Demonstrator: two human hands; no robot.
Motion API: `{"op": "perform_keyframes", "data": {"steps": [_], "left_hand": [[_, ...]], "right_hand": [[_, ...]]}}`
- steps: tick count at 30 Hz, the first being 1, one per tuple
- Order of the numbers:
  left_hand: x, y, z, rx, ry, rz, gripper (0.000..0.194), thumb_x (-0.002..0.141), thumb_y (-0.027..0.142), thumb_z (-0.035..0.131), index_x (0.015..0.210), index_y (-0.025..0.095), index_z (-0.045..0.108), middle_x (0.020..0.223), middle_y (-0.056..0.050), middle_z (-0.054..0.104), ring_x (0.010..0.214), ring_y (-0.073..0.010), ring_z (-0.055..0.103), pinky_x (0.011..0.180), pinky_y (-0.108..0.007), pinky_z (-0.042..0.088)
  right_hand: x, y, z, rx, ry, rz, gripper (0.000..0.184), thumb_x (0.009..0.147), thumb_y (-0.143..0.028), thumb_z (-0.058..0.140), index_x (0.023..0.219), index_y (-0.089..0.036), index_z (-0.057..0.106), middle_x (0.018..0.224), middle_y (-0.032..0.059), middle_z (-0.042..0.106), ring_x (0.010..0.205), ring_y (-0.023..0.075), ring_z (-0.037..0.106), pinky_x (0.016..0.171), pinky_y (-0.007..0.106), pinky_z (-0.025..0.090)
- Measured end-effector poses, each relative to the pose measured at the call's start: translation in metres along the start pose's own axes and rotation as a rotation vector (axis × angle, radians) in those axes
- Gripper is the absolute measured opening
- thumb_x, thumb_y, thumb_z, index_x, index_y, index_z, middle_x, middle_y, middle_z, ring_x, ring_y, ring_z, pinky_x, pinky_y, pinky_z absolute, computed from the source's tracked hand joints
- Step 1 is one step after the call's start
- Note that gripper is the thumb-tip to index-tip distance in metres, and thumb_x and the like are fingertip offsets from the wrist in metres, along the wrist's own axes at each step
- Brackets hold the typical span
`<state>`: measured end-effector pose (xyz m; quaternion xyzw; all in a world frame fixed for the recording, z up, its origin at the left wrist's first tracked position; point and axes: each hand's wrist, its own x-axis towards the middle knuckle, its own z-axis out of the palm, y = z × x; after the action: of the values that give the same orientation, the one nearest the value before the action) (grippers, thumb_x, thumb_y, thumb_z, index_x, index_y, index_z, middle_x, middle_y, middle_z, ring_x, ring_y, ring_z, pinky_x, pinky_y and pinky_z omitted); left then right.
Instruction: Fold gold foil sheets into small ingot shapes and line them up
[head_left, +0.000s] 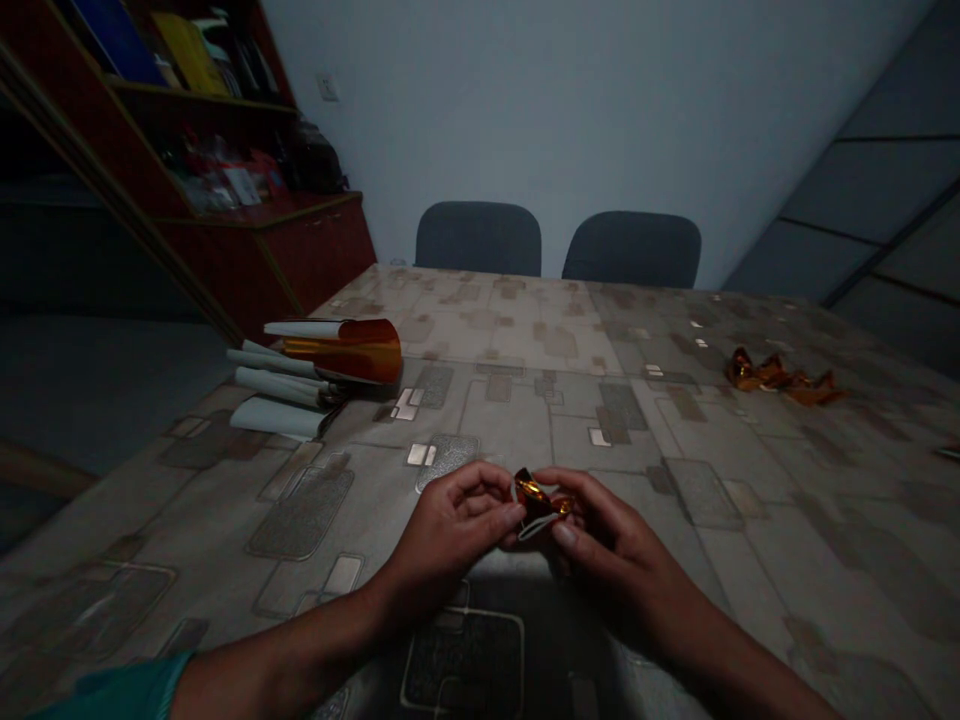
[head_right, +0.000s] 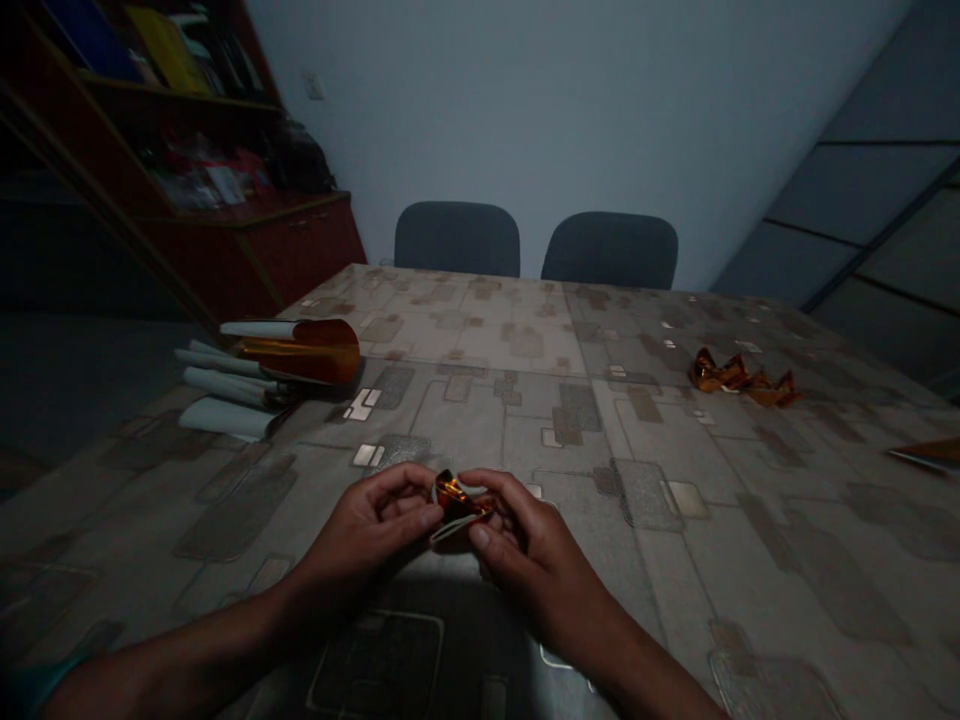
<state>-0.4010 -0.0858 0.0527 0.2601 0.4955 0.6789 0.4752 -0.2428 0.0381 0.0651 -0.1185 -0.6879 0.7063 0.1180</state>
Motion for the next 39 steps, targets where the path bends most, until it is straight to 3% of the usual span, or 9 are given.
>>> {"op": "perform_keyframes", "data": {"steps": [3,8,13,17,20,24,27,35,39], "left_hand": [[0.001,0.002,0.000,0.016,0.013,-0.039,0.033,0.071,0.036,0.084,0.082,0.013,0.064,0.071,0.000,0.068,0.060,-0.0085,0.063,0.058,-0.018,0.050],[0.003,0.004,0.002,0.022,0.056,-0.092,0.038,0.066,0.039,0.087,0.079,0.011,0.064,0.068,-0.002,0.070,0.055,-0.0093,0.063,0.054,-0.019,0.051],[0.002,0.004,0.002,0.038,0.080,-0.098,0.038,0.066,0.039,0.087,0.078,0.012,0.064,0.068,-0.002,0.070,0.054,-0.0095,0.063,0.053,-0.020,0.050],[-0.001,0.004,0.003,0.029,0.078,-0.098,0.038,0.067,0.039,0.087,0.077,0.012,0.062,0.067,-0.002,0.070,0.054,-0.0097,0.063,0.054,-0.020,0.050],[-0.002,0.002,0.005,0.003,0.042,-0.124,0.039,0.067,0.041,0.086,0.080,0.012,0.064,0.071,-0.003,0.071,0.060,-0.0121,0.066,0.059,-0.023,0.053],[-0.001,0.000,0.005,-0.048,-0.015,-0.143,0.041,0.065,0.037,0.088,0.089,0.012,0.066,0.079,-0.005,0.072,0.065,-0.0124,0.068,0.065,-0.024,0.053],[0.000,-0.002,0.003,-0.038,-0.015,-0.145,0.039,0.065,0.034,0.089,0.089,0.011,0.067,0.078,-0.005,0.073,0.063,-0.0116,0.067,0.063,-0.023,0.052],[-0.001,-0.003,0.008,0.021,0.060,-0.117,0.036,0.063,0.033,0.089,0.076,0.012,0.062,0.065,-0.002,0.070,0.057,-0.0104,0.064,0.059,-0.022,0.050],[-0.002,-0.002,0.009,0.049,0.120,-0.114,0.036,0.065,0.036,0.087,0.074,0.013,0.061,0.064,-0.003,0.071,0.056,-0.0118,0.065,0.057,-0.023,0.051]], "right_hand": [[-0.001,-0.003,0.000,-0.192,0.067,-0.089,0.037,0.093,-0.025,0.062,0.128,-0.036,0.053,0.107,0.0012,0.062,0.088,0.0172,0.057,0.077,0.031,0.043],[0.002,-0.007,0.000,-0.338,0.038,-0.238,0.020,0.090,-0.020,0.063,0.108,-0.029,0.064,0.102,0.0022,0.059,0.083,0.0167,0.056,0.072,0.030,0.044],[0.004,-0.007,-0.002,-0.329,0.012,-0.178,0.008,0.090,-0.022,0.063,0.091,-0.025,0.070,0.100,0.0041,0.060,0.082,0.0175,0.057,0.068,0.031,0.044],[0.008,-0.004,-0.001,-0.285,0.079,-0.117,0.011,0.089,-0.027,0.064,0.080,-0.022,0.069,0.089,0.0047,0.062,0.081,0.0203,0.057,0.070,0.035,0.042],[0.010,0.000,0.001,-0.326,0.157,-0.064,0.014,0.084,-0.025,0.066,0.071,-0.020,0.064,0.076,0.0022,0.058,0.069,0.0173,0.052,0.063,0.032,0.038],[0.009,0.003,0.002,-0.256,0.231,0.039,0.009,0.080,-0.025,0.067,0.078,-0.021,0.059,0.064,-0.0036,0.052,0.057,0.0128,0.043,0.054,0.027,0.033],[0.008,0.002,0.002,-0.203,0.215,0.074,0.012,0.078,-0.026,0.067,0.078,-0.021,0.057,0.061,-0.0048,0.050,0.054,0.0120,0.041,0.050,0.026,0.030],[0.010,-0.002,0.005,-0.406,0.204,0.003,0.015,0.076,-0.023,0.069,0.066,-0.021,0.058,0.060,-0.0032,0.050,0.056,0.0132,0.043,0.053,0.027,0.030],[0.010,-0.004,0.007,-0.233,0.202,0.025,0.015,0.077,-0.028,0.072,0.077,-0.021,0.058,0.064,-0.0032,0.051,0.058,0.0130,0.043,0.052,0.027,0.031]]}}
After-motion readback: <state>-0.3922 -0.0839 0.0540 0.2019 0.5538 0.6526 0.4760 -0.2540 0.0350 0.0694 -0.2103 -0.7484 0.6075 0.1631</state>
